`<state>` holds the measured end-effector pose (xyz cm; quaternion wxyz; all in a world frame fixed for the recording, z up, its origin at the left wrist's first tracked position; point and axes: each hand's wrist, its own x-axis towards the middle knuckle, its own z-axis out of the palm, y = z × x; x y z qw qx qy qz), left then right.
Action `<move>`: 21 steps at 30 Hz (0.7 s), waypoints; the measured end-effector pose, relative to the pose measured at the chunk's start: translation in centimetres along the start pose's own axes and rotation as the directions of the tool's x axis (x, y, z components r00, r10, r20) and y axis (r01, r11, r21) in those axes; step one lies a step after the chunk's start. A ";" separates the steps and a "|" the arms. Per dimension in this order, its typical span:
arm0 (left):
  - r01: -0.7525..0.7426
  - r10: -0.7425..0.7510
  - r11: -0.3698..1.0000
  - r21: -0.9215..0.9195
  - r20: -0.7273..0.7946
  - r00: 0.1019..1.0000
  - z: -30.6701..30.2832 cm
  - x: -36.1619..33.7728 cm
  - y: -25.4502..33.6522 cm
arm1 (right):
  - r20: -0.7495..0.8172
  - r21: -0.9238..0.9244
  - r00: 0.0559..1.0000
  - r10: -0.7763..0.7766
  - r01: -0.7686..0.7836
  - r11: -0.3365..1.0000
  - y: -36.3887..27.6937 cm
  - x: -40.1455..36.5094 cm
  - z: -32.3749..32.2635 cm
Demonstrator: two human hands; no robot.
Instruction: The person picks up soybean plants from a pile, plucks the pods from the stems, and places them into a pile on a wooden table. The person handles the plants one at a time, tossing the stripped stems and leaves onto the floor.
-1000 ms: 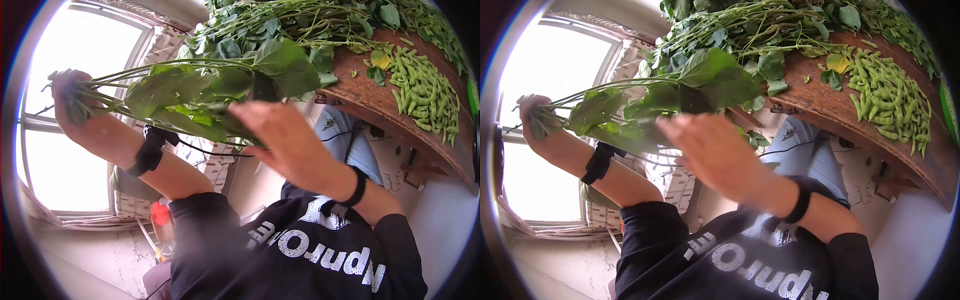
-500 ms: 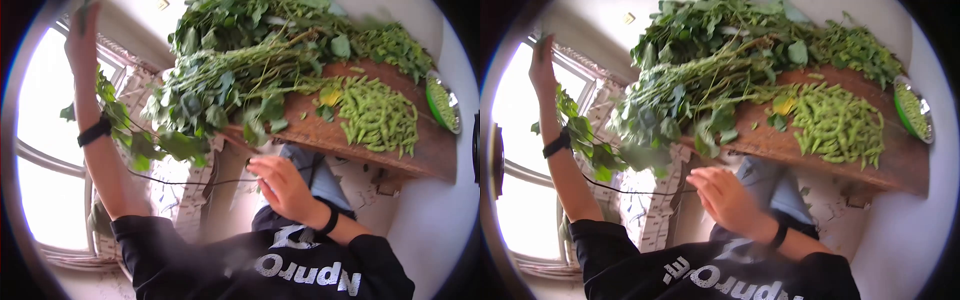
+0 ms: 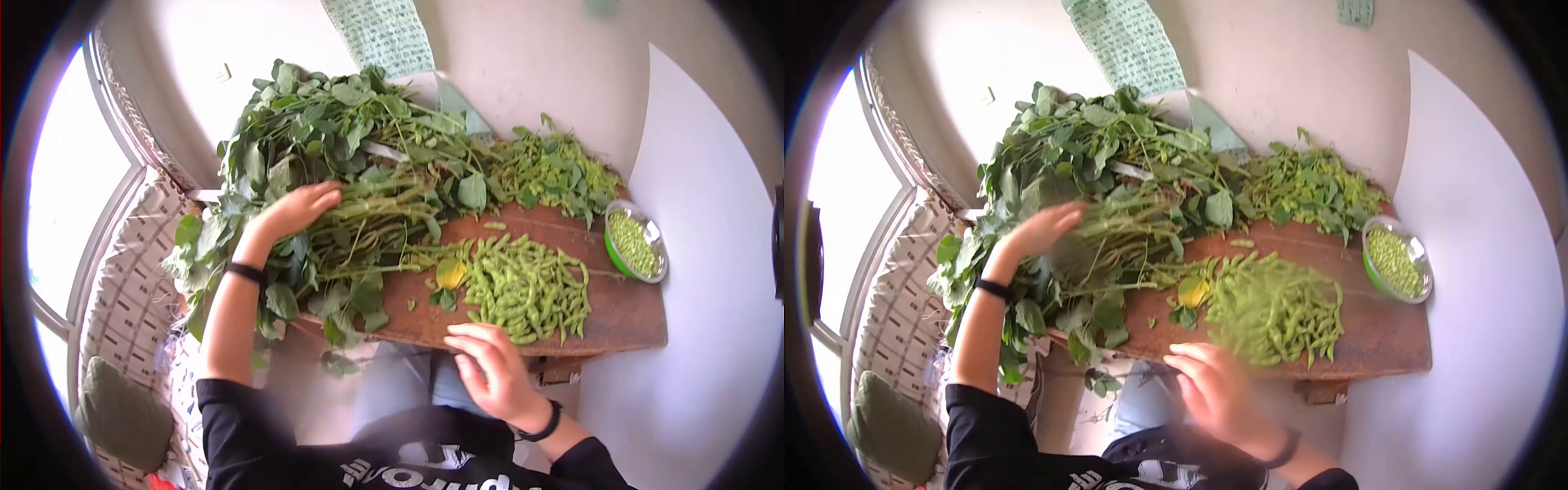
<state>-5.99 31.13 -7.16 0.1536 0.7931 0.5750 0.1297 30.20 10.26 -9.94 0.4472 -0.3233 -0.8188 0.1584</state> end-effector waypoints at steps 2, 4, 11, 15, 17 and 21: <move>-0.025 0.030 0.998 0.050 -0.104 0.994 1.0 -2.7 1.0 | 0.021 -0.102 0.994 -0.110 0.111 0.989 0.1 3.5 -3.0; -0.047 0.080 0.985 0.164 -0.200 0.977 2.5 -4.0 1.4 | 0.017 -0.172 0.972 -0.233 0.232 0.957 0.3 8.2 -4.6; 0.022 0.089 0.955 0.296 -0.359 0.929 4.9 -4.2 1.5 | 0.144 -0.076 0.950 -0.277 0.289 0.954 1.0 31.0 -0.7; 0.041 0.088 0.954 0.296 -0.411 0.907 5.0 -4.3 1.7 | 0.230 -0.232 0.961 -0.152 0.206 0.951 9.0 45.4 6.3; 0.053 0.071 0.958 0.283 -0.410 0.910 4.9 -4.4 1.7 | 0.253 -0.313 0.967 -0.022 0.104 0.944 15.1 49.4 11.2; 0.054 0.050 0.968 0.244 -0.401 0.915 4.7 -4.4 1.4 | 0.668 -0.589 0.708 0.229 0.315 0.744 18.4 50.4 17.1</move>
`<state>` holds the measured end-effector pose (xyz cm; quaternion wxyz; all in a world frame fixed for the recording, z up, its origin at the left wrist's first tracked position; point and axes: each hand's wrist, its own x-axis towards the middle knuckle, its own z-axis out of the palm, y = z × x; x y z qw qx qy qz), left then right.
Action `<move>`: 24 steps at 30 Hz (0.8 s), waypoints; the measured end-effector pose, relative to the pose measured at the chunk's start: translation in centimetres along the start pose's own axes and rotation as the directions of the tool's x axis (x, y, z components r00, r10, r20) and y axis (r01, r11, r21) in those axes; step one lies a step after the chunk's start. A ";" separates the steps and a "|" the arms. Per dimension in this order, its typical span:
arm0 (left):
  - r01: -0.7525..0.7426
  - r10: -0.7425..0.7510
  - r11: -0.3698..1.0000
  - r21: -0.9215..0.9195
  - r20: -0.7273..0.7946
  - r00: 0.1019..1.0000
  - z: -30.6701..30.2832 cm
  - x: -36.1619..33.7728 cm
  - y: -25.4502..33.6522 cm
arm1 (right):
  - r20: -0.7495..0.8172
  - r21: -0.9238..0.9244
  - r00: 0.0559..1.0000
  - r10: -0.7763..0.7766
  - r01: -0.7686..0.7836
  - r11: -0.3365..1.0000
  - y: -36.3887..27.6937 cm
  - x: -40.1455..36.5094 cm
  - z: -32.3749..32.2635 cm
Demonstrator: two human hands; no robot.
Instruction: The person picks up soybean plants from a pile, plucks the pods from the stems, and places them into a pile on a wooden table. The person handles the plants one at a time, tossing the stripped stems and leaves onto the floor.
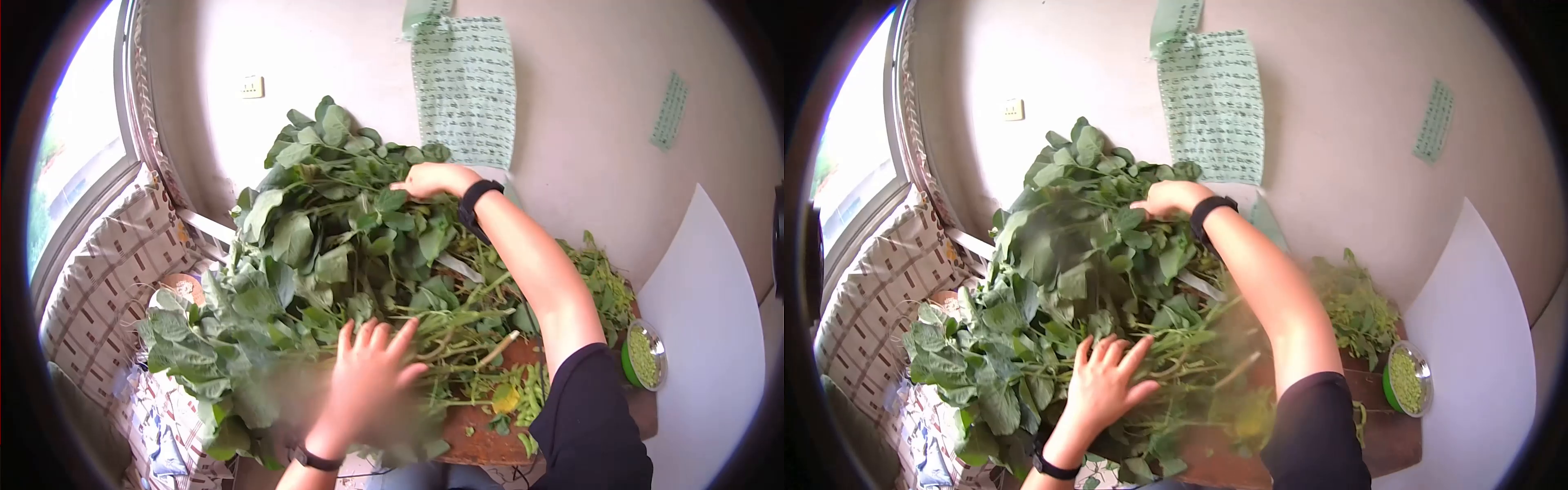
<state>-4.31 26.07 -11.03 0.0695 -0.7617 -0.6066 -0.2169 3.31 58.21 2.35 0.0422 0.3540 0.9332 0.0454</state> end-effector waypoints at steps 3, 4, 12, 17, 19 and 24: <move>0.002 -0.003 0.999 0.037 0.019 1.000 0.1 0.2 0.0 | -0.032 0.376 0.968 0.251 -0.221 0.900 -1.0 1.4 -2.2; 0.008 -0.009 0.999 0.046 0.021 1.000 0.2 0.2 0.0 | -0.154 0.381 0.945 0.289 -0.213 0.900 -0.3 2.2 -2.4; 0.002 -0.002 1.000 0.024 0.004 1.000 0.6 0.3 -0.4 | 0.081 0.212 0.992 0.099 -0.114 0.971 3.8 10.6 2.5; -0.002 0.002 1.000 0.008 -0.019 1.000 0.7 0.2 -0.5 | 0.228 0.457 0.974 0.001 -0.108 0.883 2.5 7.2 0.1; -0.022 0.022 0.998 0.055 -0.012 1.000 0.8 0.2 -0.5 | 0.293 0.541 0.956 0.001 -0.166 0.824 3.3 5.5 -0.9; 0.003 -0.003 1.000 0.018 -0.025 1.000 0.6 0.1 -0.3 | 0.374 0.461 0.925 -0.066 -0.124 0.879 5.5 2.2 -0.5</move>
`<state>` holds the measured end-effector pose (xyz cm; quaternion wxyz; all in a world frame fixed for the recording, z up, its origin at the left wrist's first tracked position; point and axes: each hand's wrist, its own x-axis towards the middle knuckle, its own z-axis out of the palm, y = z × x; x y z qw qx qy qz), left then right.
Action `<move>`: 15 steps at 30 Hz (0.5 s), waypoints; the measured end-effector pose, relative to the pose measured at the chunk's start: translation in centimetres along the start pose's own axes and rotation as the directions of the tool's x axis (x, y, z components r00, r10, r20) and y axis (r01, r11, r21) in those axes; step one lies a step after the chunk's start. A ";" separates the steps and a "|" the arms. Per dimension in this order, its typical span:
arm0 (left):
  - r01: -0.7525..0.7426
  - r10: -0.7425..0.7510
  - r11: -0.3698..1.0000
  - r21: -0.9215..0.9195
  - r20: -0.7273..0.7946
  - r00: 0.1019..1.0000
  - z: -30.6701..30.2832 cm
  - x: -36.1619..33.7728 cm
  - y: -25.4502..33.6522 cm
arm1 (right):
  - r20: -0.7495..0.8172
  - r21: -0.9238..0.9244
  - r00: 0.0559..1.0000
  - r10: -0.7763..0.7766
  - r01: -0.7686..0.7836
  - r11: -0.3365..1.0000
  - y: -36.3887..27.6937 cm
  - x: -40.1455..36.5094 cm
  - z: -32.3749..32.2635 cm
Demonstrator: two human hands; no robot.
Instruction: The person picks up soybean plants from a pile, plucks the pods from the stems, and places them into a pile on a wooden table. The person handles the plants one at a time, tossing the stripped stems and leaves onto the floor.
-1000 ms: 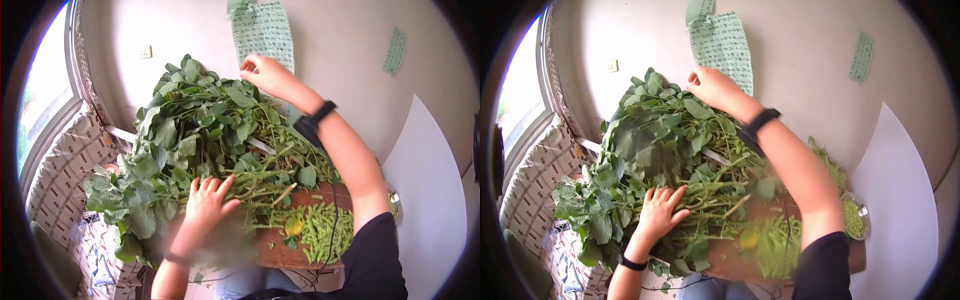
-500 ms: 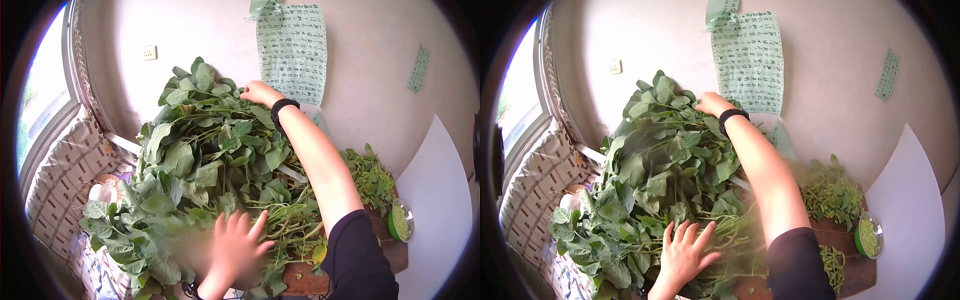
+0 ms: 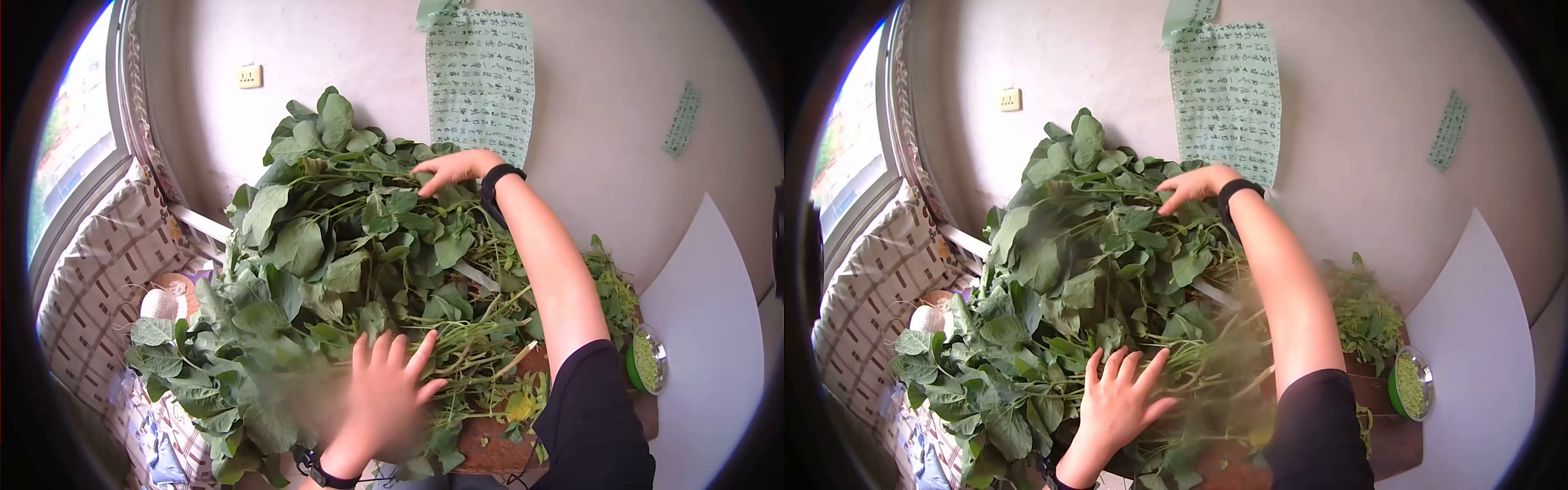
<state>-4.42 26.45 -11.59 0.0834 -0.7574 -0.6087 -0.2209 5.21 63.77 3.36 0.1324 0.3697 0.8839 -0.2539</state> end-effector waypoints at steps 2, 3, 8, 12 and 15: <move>0.003 -0.003 1.000 0.008 0.005 1.000 0.0 0.0 0.0 | -0.154 -0.173 0.986 -0.064 0.037 0.984 0.2 -0.4 0.6; 0.002 -0.002 1.000 -0.002 0.005 1.000 -0.1 0.0 0.0 | -0.158 -0.177 0.985 -0.066 0.038 0.983 -0.1 -0.8 0.3; 0.000 0.000 1.000 0.006 0.012 1.000 -0.4 -0.2 0.2 | -0.528 -0.276 0.795 -0.299 0.172 0.946 -1.3 -2.5 -1.4; -0.003 0.003 1.000 0.001 -0.006 1.000 -0.3 -0.3 0.2 | -0.764 -0.297 0.519 -0.383 0.243 0.923 -2.7 -4.5 -3.5; -0.003 0.003 1.000 0.007 -0.017 1.000 -0.1 -0.3 0.2 | -0.892 -0.265 0.336 -0.304 0.156 0.951 -3.5 -6.6 -6.5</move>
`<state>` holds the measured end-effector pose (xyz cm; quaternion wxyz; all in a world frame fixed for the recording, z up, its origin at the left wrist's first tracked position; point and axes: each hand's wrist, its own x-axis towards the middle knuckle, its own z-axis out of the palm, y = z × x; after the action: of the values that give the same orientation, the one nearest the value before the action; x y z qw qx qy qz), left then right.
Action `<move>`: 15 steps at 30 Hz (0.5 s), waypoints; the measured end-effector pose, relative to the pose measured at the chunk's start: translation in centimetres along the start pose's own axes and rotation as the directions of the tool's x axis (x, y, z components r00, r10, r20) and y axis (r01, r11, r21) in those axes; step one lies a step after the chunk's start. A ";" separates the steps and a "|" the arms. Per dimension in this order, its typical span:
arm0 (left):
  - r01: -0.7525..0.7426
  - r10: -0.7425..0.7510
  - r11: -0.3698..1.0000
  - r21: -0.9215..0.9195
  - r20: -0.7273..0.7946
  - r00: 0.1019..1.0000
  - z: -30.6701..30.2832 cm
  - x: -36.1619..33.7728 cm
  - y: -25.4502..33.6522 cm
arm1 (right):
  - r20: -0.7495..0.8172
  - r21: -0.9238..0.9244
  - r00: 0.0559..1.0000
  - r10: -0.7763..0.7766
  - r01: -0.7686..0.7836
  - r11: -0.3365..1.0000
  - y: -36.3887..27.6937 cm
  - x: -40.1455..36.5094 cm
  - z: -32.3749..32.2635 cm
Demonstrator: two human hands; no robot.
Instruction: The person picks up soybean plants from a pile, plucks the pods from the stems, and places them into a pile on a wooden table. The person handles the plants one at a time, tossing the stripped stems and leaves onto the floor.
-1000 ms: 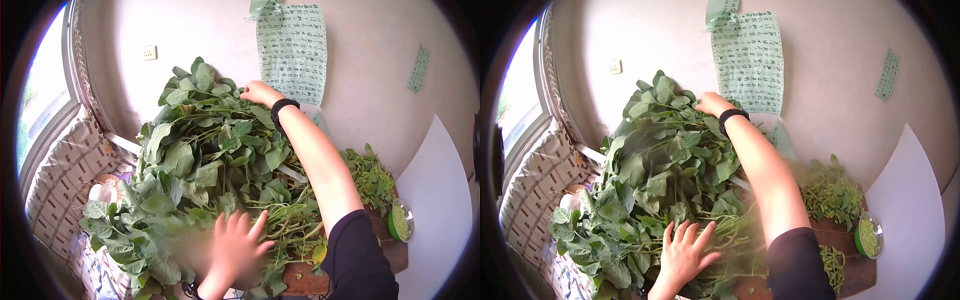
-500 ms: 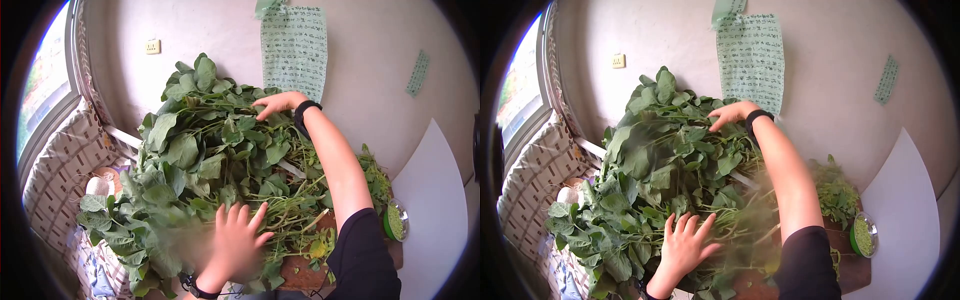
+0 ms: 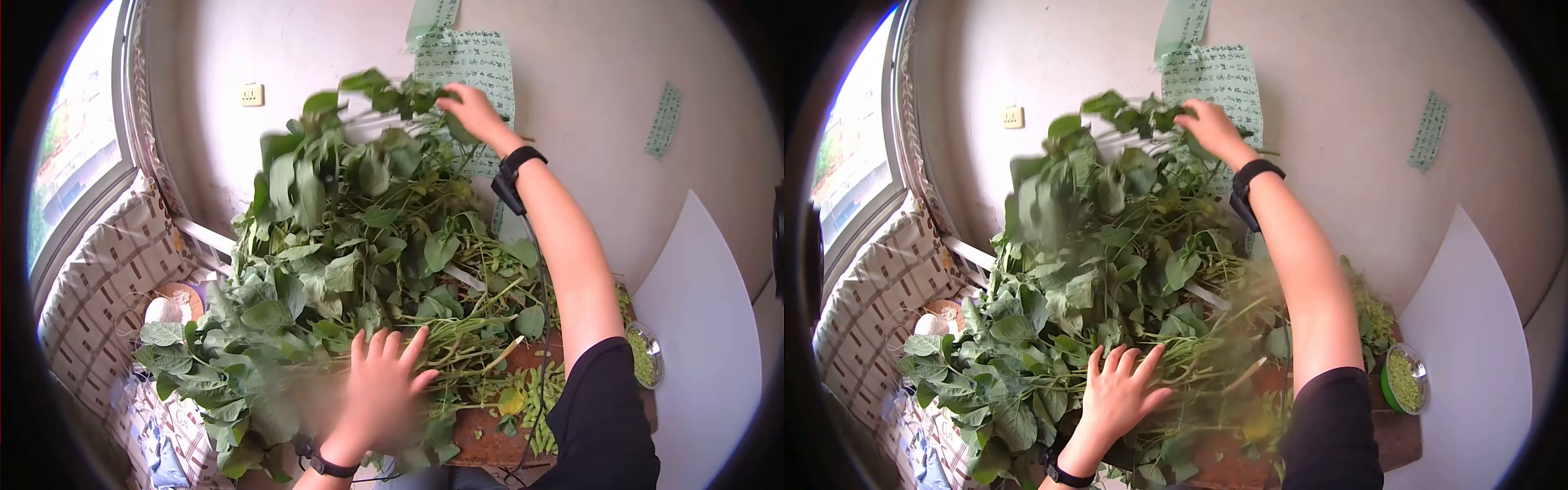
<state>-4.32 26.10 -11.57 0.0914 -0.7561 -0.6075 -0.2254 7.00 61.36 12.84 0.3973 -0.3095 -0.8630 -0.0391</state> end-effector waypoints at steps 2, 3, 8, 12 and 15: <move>-0.001 0.001 1.000 0.000 -0.002 1.000 0.1 0.0 0.1 | -0.069 -0.007 0.997 0.047 -0.048 0.999 -0.5 1.2 -2.4; 0.003 -0.003 1.000 0.003 -0.002 1.000 0.1 0.0 0.1 | -0.121 0.019 0.991 0.055 -0.053 0.998 -0.9 1.8 -3.1; 0.008 -0.008 1.000 0.000 -0.006 1.000 0.0 0.0 0.1 | -0.278 -0.051 0.956 0.098 -0.116 0.992 -3.2 2.6 -5.7; 0.009 -0.009 1.000 0.002 -0.014 1.000 0.0 0.0 0.1 | 0.143 -0.089 0.990 -0.003 0.016 0.996 -1.2 1.9 -1.2; 0.009 -0.009 1.000 0.004 -0.015 1.000 0.1 0.0 0.1 | 0.409 -0.112 0.913 -0.002 0.052 0.992 -0.5 0.2 0.7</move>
<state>-4.18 26.10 -11.63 0.0965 -0.7514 -0.6108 -0.2303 6.17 61.23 12.62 0.1887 -0.3224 -0.9271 -0.0309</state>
